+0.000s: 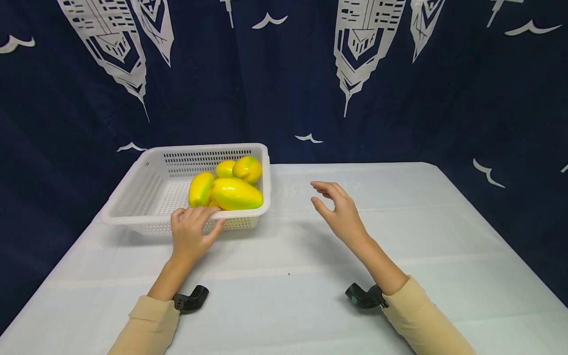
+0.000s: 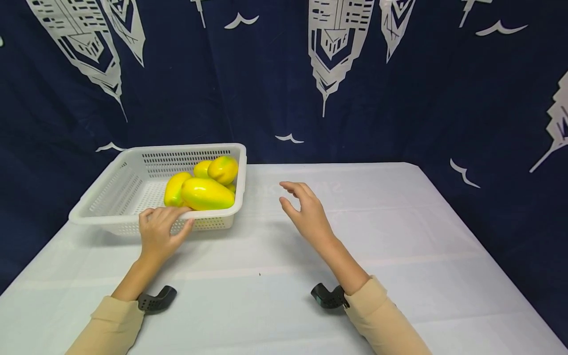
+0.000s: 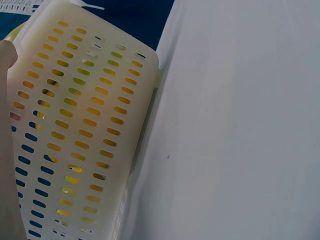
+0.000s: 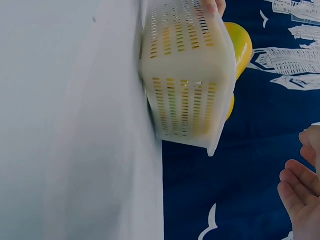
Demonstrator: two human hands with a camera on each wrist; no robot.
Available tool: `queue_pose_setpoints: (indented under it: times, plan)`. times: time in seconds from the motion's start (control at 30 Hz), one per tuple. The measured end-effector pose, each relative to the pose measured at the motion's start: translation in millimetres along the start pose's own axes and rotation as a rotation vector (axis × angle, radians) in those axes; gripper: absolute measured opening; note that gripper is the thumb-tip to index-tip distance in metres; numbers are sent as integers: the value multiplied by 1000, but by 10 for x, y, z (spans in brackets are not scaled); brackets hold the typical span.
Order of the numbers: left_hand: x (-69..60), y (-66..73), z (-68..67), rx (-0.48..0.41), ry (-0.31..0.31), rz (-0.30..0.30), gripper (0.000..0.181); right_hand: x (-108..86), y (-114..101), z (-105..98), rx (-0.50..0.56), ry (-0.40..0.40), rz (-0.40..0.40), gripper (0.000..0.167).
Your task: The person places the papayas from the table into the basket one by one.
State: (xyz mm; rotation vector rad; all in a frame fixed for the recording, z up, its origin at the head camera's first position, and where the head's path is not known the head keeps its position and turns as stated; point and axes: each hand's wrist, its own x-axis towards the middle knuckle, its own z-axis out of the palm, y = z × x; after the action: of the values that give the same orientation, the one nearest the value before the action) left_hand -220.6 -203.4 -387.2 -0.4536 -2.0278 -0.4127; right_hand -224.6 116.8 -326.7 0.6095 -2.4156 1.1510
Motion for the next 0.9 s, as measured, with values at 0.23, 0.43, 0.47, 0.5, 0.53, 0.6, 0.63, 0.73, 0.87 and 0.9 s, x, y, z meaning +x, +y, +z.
queue_pose_setpoints:
  times: [0.23, 0.43, 0.47, 0.5, 0.53, 0.6, 0.63, 0.73, 0.87, 0.9]
  plan:
    - [11, 2, 2, 10, 2, 9, 41, -84, 83, -134, -46, 2, 10, 36]
    - [15, 10, -1, 6, 0, 8, 44, -164, 157, -236, -75, 23, 28, 36]
    - [17, 11, -3, 5, 0, 8, 44, -177, 169, -255, -79, 28, 29, 36]
    - [15, 13, -2, 6, 0, 9, 44, -190, 182, -274, -83, 35, 30, 36]
    - [15, 15, -3, 7, -1, 8, 43, -202, 195, -293, -85, 41, 31, 36]
    - [15, 17, -4, 9, -5, 6, 42, -223, 219, -335, -92, 53, 31, 36]
    - [14, 17, -4, 10, -5, 6, 41, -233, 230, -356, -97, 59, 32, 36]
    - [15, 20, -6, 15, -6, 4, 40, -260, 262, -420, -115, 74, 37, 36]
    - [13, 18, -5, 23, -6, 9, 41, -292, 290, -503, -160, 73, 32, 36]
    - [13, 18, -7, 23, -7, 10, 41, -298, 296, -521, -176, 71, 26, 36]
